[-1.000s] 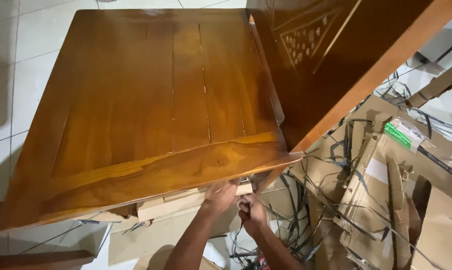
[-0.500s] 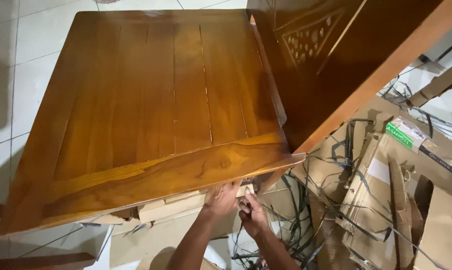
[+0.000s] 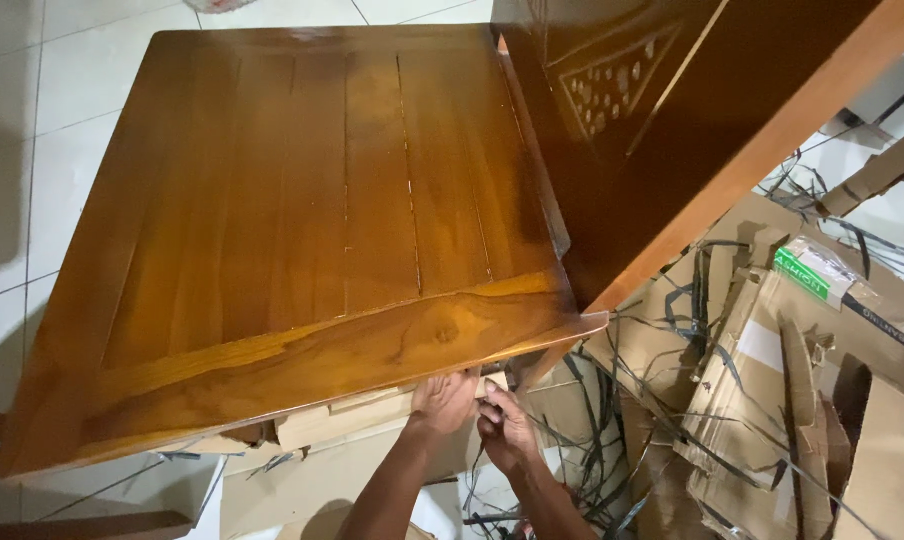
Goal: Unpacking a wooden chair by removing cardboard and cutting plastic ties
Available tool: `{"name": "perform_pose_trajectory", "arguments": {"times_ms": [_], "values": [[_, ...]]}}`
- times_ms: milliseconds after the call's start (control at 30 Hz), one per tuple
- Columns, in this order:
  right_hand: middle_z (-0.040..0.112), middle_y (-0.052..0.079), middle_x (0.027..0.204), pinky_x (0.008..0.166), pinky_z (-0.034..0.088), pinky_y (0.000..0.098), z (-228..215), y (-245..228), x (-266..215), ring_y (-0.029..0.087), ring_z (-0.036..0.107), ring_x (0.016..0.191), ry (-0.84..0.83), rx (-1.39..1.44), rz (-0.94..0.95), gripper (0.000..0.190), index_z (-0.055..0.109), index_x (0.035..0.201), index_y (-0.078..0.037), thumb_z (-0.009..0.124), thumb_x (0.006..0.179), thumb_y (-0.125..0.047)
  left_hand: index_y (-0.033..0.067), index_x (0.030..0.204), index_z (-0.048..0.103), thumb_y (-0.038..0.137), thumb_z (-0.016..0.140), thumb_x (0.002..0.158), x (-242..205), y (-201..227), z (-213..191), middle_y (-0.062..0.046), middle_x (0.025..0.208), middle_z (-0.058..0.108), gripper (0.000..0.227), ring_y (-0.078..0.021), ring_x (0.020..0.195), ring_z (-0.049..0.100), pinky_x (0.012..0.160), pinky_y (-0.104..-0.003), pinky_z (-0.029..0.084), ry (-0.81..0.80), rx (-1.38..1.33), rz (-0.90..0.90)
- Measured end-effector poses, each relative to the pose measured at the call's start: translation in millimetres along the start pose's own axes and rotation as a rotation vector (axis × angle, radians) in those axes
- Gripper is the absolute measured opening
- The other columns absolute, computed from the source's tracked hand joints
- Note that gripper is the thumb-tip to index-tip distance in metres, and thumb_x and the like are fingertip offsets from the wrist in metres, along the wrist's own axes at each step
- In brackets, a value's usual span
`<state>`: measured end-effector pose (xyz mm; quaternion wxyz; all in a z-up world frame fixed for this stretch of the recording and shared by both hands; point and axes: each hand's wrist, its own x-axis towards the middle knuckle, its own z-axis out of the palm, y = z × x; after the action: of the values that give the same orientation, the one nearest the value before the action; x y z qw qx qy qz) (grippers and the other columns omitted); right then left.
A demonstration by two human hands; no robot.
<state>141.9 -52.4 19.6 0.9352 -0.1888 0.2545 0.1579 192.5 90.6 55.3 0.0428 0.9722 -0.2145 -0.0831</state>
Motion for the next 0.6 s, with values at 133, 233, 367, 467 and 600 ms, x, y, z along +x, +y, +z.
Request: {"name": "perform_pose_trajectory", "arguments": {"times_ms": [133,233,367,467,600], "values": [[0.053,-0.005,0.078,0.050,0.026,0.0206,-8.7,4.4,6.7,0.003,0.037,0.057,0.013,-0.058,0.002,0.016,0.065,0.107,-0.010,0.065,0.091,-0.007,-0.0074,0.133,0.047,0.017,0.059,0.092,9.2,-8.7,32.2,-0.014,0.077,0.068,0.049,-0.0195,0.052,0.060,0.046,-0.033,0.053,-0.054,0.044,0.047],[0.054,-0.007,0.075,0.048,0.027,0.0206,-21.9,6.1,18.1,0.002,0.037,0.054,-0.068,-0.076,0.004,0.011,0.062,0.102,-0.014,0.064,0.092,-0.008,-0.0053,0.139,0.043,0.016,0.054,0.101,10.6,-5.8,20.0,-0.014,0.086,0.067,0.045,-0.0215,0.064,0.062,0.062,-0.035,0.059,-0.223,-0.069,-0.022],[0.053,-0.005,0.076,0.046,0.021,0.0195,-22.1,1.6,18.8,0.001,0.035,0.052,-0.156,-0.015,0.094,0.009,0.057,0.100,-0.015,0.062,0.094,-0.010,-0.0037,0.151,0.033,0.012,0.058,0.090,-9.7,9.6,-37.0,-0.026,0.125,0.063,0.067,-0.0354,0.091,0.071,0.079,-0.046,0.063,-0.121,-0.165,-0.096],[0.049,-0.005,0.072,0.046,0.021,0.0201,-23.2,1.4,20.3,0.001,0.034,0.053,-0.137,-0.029,0.102,0.010,0.055,0.098,-0.016,0.062,0.093,-0.011,-0.0036,0.138,0.049,0.007,0.056,0.087,-10.1,14.2,-55.2,-0.024,0.117,0.067,0.052,-0.0385,0.098,0.069,0.087,-0.056,0.056,-0.231,-0.269,-0.194],[0.052,-0.006,0.074,0.045,0.020,0.0199,-15.2,3.4,14.9,0.001,0.034,0.053,-0.117,-0.081,0.038,0.012,0.058,0.101,-0.014,0.066,0.091,-0.014,-0.0076,0.130,0.055,0.008,0.061,0.090,-18.4,14.2,-83.3,-0.023,0.104,0.072,0.044,-0.0312,0.079,0.072,0.072,-0.040,0.062,-0.311,-0.335,-0.173]]}}
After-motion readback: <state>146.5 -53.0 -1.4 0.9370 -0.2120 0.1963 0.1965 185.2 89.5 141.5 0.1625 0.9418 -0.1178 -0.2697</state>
